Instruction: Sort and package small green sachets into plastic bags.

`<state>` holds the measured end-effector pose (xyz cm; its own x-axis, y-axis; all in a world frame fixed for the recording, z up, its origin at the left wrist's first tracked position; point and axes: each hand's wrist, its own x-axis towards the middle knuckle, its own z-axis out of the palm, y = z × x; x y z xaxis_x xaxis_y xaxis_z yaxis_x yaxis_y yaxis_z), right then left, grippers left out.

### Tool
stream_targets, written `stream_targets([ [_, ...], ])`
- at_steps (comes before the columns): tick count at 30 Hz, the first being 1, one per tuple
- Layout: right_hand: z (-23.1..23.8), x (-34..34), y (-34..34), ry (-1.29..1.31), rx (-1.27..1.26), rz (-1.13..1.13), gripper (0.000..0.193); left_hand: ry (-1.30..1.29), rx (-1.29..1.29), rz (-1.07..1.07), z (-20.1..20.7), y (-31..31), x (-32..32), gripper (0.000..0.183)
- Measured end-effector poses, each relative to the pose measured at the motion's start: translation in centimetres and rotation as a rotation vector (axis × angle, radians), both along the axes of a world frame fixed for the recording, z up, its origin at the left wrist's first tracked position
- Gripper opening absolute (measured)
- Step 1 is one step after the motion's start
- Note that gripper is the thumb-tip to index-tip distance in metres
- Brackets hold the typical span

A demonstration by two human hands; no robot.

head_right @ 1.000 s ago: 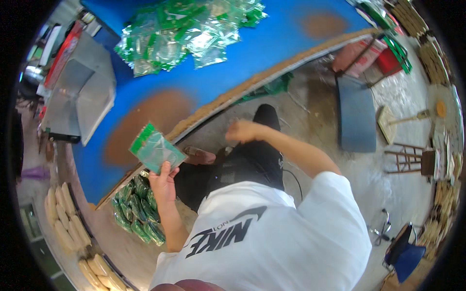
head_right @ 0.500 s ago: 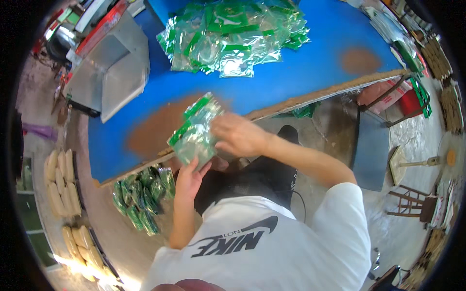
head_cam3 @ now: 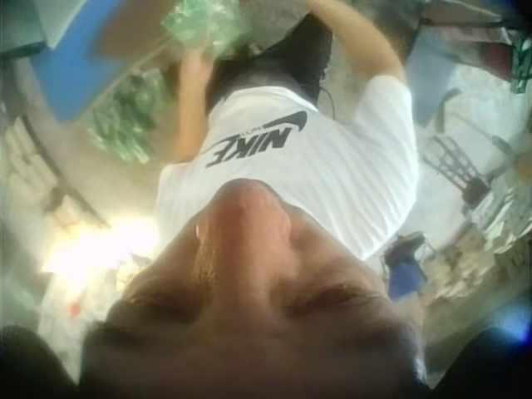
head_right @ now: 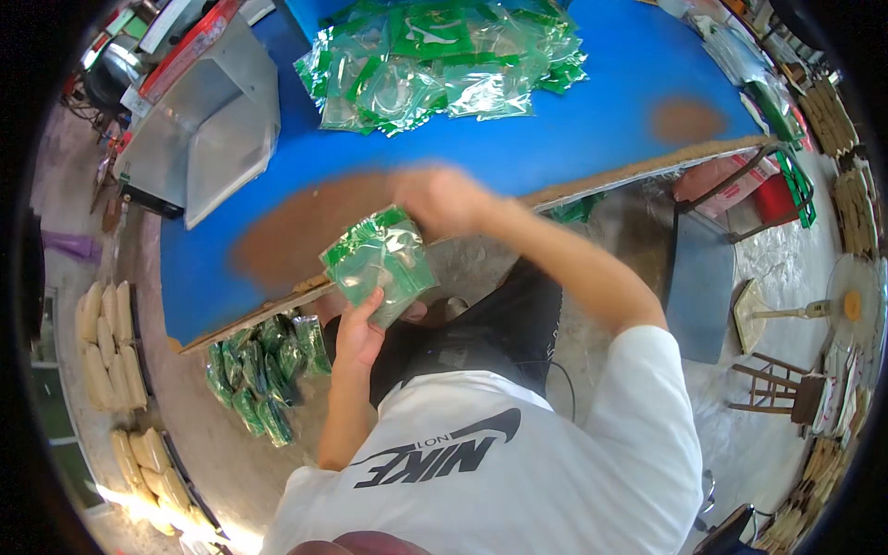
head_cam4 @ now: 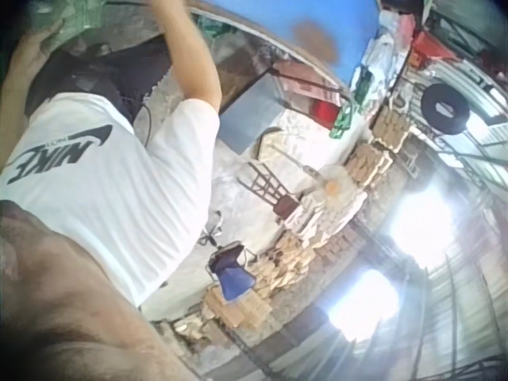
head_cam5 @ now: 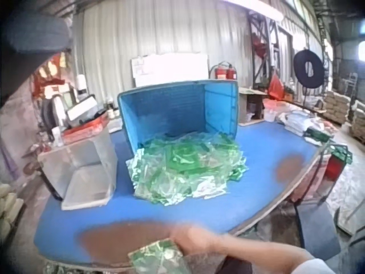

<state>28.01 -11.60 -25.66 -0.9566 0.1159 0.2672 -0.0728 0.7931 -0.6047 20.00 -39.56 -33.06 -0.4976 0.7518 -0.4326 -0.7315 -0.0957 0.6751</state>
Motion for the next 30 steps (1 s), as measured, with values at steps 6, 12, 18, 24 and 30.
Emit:
stream_targets([
  [6, -4.8, 0.9, 6.2, 0.132, 0.606, -0.423, 0.041, -0.035, 0.092, 0.021, 2.0, 0.1, -0.4, 0.042],
  [12, -1.3, 2.4, -2.2, 0.088, 0.11, 0.148, 0.036, -0.028, 0.072, 0.012, -0.4, 0.9, 0.4, 0.039],
  [18, -4.2, 2.8, 13.2, 0.26, 0.452, -0.713, 0.066, -0.028, 0.082, -0.04, 1.9, 0.7, 0.5, 0.041],
  [24, -2.3, 5.2, 2.0, -0.014, 0.41, -0.312, 0.076, -0.194, 0.153, 0.072, -0.6, -3.4, -0.2, 0.051],
  [30, -2.6, 4.0, -4.7, 0.098, 0.137, 0.077, 0.049, -0.25, 0.146, -0.008, 0.1, -1.9, -0.9, 0.047],
])
